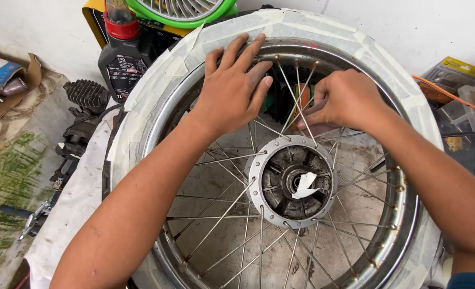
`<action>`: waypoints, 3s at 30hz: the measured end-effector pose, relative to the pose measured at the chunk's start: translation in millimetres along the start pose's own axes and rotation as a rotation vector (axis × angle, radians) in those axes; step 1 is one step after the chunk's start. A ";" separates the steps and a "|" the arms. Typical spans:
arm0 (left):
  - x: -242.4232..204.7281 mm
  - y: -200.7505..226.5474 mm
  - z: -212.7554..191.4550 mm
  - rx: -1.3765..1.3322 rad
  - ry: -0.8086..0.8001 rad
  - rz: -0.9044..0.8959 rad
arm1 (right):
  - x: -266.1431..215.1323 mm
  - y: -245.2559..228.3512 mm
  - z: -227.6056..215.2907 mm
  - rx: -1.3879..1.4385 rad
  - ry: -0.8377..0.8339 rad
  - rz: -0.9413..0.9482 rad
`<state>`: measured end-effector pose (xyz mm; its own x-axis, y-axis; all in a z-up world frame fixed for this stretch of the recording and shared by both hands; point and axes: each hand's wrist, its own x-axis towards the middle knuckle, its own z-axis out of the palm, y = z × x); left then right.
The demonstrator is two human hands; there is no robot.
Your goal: The person scrubs the spokes and rim of a bicycle wheel with a sanding block. They rotate the wheel to access different sections and continue scrubbing the metal surfaces.
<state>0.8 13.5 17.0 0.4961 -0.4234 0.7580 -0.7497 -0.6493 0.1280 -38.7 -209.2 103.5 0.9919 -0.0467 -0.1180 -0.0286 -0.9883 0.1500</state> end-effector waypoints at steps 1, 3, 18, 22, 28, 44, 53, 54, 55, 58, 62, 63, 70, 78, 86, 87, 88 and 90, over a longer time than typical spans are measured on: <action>0.8 -0.2 1.1 0.000 0.003 0.000 | -1.9 -6.4 -2.9 -0.002 0.002 0.000; 1.3 0.9 2.7 -0.011 -0.014 -0.013 | -8.5 -19.1 -7.1 -0.030 -0.255 -0.014; -1.4 -0.5 -2.9 -0.050 -0.070 -0.046 | 6.9 -12.6 3.3 -0.383 -0.123 -0.059; -6.5 -0.2 -6.8 -0.074 -0.075 -0.050 | 42.6 53.4 -4.0 -0.667 0.317 0.046; 0.5 -0.9 4.4 -0.045 -0.042 -0.029 | -25.4 -32.0 -25.7 0.016 -0.238 0.098; -1.8 3.1 -9.7 -0.155 -0.097 -0.074 | -28.6 -2.1 -31.1 0.092 -0.440 -0.235; 20.9 10.4 -81.0 -0.684 -0.197 0.150 | -64.2 -27.1 -56.6 0.588 0.239 -0.502; 22.5 15.6 -84.2 -0.687 -0.238 0.215 | -59.4 -32.8 -45.1 0.692 0.349 -0.577; 17.0 12.4 -85.1 -0.682 -0.241 0.215 | -63.7 -34.4 -39.7 0.695 0.352 -0.580; 0.0 -1.3 -88.0 -0.509 -0.181 0.035 | -69.7 -26.1 -21.7 0.695 0.515 -0.582; -15.3 9.3 -84.6 -0.120 -0.323 -0.275 | -73.9 25.2 17.2 0.782 0.589 -0.454; -12.3 20.0 -80.5 0.054 -0.370 -0.239 | -74.9 41.2 26.4 0.747 0.590 -0.386; -46.2 -25.9 -47.7 0.621 -0.450 0.227 | -60.1 100.9 77.6 0.886 0.655 -0.298; -3.3 -28.2 -29.0 0.229 -0.461 0.311 | -49.3 84.0 79.7 0.881 0.734 -0.278; -6.6 49.3 -83.9 -0.286 -0.727 0.071 | -12.4 186.0 116.1 0.410 0.987 -0.129; -8.4 50.2 -89.3 -0.263 -0.694 0.075 | -11.0 197.0 125.9 0.526 0.859 -0.064; -10.5 37.2 -72.4 -0.268 -0.696 0.074 | -16.8 194.3 120.5 0.524 0.854 -0.062; -11.0 8.8 -41.9 0.179 -0.690 0.169 | -22.6 187.1 105.1 0.603 0.680 0.026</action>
<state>-29.7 38.9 36.6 0.5872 -0.7903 0.1750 -0.7866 -0.6081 -0.1067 -79.4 -408.3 31.1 0.8433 -0.1635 0.5120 0.0776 -0.9056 -0.4170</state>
